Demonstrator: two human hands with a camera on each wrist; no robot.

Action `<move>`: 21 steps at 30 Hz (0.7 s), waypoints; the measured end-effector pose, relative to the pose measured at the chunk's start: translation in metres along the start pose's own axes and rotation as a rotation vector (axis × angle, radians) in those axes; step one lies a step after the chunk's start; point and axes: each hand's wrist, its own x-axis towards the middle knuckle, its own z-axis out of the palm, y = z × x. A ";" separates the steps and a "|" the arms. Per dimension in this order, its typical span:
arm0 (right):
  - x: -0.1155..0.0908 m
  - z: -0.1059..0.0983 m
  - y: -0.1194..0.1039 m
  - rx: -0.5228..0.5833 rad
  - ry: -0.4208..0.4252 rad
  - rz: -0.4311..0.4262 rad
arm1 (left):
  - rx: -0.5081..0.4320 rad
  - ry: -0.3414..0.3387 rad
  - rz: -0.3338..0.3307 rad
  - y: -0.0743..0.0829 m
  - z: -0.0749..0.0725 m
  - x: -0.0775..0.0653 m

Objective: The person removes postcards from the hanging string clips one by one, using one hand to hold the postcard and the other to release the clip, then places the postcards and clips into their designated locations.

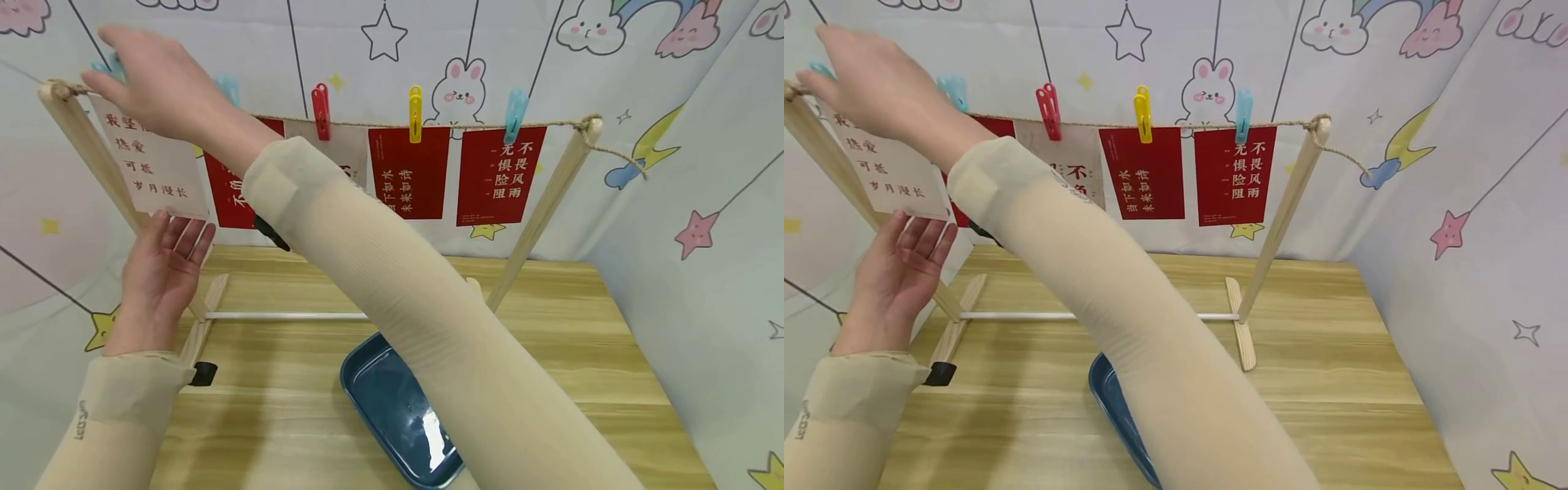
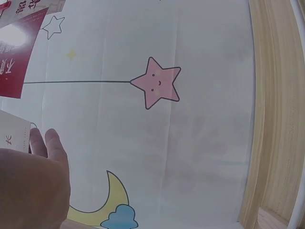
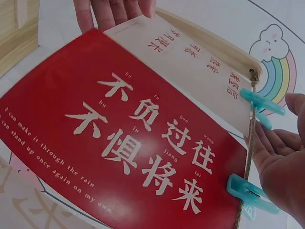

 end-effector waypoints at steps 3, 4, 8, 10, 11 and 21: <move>0.000 0.000 -0.001 0.020 0.018 -0.004 | 0.002 -0.001 0.008 0.000 0.000 -0.001; -0.001 -0.001 -0.001 0.023 0.023 -0.007 | 0.005 0.001 0.010 0.000 0.001 -0.002; -0.006 -0.001 0.000 0.026 0.055 -0.033 | 0.001 0.009 0.012 -0.001 0.002 -0.003; -0.009 -0.001 0.000 0.038 0.064 -0.045 | -0.004 0.013 0.016 -0.002 0.001 -0.004; -0.010 -0.001 0.000 0.042 0.070 -0.053 | -0.008 0.013 0.017 -0.002 0.001 -0.004; -0.014 0.002 0.006 0.055 0.124 -0.105 | -0.008 -0.011 0.035 -0.001 0.001 -0.009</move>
